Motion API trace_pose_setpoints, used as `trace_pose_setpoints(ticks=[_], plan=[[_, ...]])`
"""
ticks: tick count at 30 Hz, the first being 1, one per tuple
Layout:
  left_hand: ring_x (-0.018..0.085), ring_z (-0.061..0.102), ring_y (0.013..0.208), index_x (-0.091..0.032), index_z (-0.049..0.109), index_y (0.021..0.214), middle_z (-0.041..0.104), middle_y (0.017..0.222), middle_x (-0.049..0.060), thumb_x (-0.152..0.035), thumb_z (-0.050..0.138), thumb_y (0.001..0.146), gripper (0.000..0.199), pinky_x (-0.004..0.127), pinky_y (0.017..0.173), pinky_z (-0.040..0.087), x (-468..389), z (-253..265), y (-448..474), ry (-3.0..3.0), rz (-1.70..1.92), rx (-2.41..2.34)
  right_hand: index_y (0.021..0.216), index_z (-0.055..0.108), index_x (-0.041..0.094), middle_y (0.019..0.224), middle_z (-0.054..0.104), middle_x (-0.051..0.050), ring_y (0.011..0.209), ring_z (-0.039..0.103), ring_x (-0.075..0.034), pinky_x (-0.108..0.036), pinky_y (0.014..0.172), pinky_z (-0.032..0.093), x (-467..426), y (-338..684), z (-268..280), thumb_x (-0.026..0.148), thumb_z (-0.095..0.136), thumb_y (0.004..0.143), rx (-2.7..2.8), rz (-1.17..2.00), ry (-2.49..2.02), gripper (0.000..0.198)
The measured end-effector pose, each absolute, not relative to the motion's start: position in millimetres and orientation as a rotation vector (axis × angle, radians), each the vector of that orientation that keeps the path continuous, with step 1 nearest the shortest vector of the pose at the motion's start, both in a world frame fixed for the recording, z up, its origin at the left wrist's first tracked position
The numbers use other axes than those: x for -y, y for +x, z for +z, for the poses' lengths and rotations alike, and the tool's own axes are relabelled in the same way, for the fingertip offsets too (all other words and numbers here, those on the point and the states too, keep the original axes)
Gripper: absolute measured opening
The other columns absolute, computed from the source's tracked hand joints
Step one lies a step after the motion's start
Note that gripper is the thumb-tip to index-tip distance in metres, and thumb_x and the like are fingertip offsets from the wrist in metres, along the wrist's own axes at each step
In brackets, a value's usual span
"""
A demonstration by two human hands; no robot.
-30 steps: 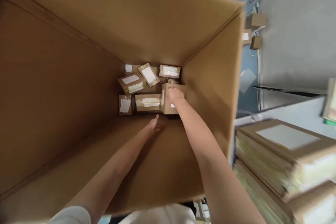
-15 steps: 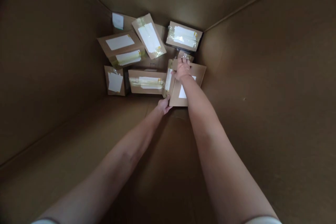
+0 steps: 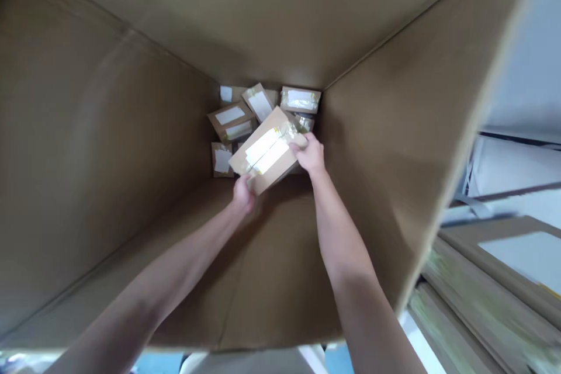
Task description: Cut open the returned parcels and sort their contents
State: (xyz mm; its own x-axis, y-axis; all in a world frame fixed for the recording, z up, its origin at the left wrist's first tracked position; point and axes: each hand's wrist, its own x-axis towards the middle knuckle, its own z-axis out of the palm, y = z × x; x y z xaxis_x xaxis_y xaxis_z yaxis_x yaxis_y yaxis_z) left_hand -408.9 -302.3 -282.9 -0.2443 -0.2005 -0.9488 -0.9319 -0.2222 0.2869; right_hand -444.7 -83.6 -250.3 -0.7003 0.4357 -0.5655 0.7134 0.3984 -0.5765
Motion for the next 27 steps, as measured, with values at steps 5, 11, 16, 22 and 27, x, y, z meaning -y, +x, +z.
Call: trace_pose_setpoints(ticks=[5, 11, 16, 22, 27], plan=[[0.022, 0.064, 0.106, -0.02, 0.058, 0.106, 0.067, 0.113, 0.008, -0.039, 0.073, 0.072, 0.042, 0.035, 0.095, 0.049, 358, -146, -430, -0.899, 1.437, -2.057, 0.095, 0.059, 0.023, 0.089, 0.071, -0.005, 0.079, 0.065, -0.024, -0.039, 0.075, 0.054, 120, -397, -114, 0.047, 0.063, 0.075, -2.312, -1.43, 1.125, 0.032], [0.027, 0.063, 0.105, -0.023, 0.058, 0.119, 0.065, 0.115, 0.008, -0.051, 0.072, 0.069, 0.059, 0.041, 0.093, 0.051, 417, 36, -460, -0.039, 1.422, -2.365, 0.105, 0.056, 0.03, 0.101, 0.069, -0.003, 0.089, 0.067, -0.026, -0.041, 0.071, 0.058, 187, -302, 71, 0.052, 0.065, 0.076, -2.327, -1.866, 1.408, 0.037], [0.029, 0.063, 0.104, -0.026, 0.059, 0.124, 0.066, 0.114, 0.005, -0.047, 0.072, 0.067, 0.062, 0.042, 0.093, 0.053, 393, 136, -466, 0.654, 1.279, -2.254, 0.12, 0.054, 0.035, 0.114, 0.064, -0.008, 0.099, 0.064, -0.029, -0.044, 0.071, 0.058, 243, -196, 167, 0.045, 0.072, 0.071, -2.593, -1.809, 1.84, 0.053], [0.026, 0.063, 0.104, -0.022, 0.055, 0.128, 0.061, 0.116, 0.008, -0.047, 0.069, 0.073, 0.062, 0.039, 0.087, 0.055, 299, 191, -356, 1.271, 1.067, -1.703, 0.111, 0.059, 0.024, 0.101, 0.064, -0.008, 0.089, 0.062, -0.025, -0.039, 0.073, 0.052, 303, -45, 195, 0.047, 0.06, 0.08, -2.63, -1.117, 2.881, 0.038], [0.024, 0.061, 0.108, -0.02, 0.049, 0.136, 0.058, 0.117, 0.01, -0.042, 0.062, 0.081, 0.06, 0.039, 0.093, 0.051, 234, 185, -223, 1.539, 0.92, -1.339, 0.106, 0.059, 0.017, 0.093, 0.063, -0.006, 0.082, 0.058, -0.021, -0.034, 0.073, 0.045, 335, 69, 158, 0.049, 0.059, 0.082, -2.04, -0.795, 3.596, 0.039]])
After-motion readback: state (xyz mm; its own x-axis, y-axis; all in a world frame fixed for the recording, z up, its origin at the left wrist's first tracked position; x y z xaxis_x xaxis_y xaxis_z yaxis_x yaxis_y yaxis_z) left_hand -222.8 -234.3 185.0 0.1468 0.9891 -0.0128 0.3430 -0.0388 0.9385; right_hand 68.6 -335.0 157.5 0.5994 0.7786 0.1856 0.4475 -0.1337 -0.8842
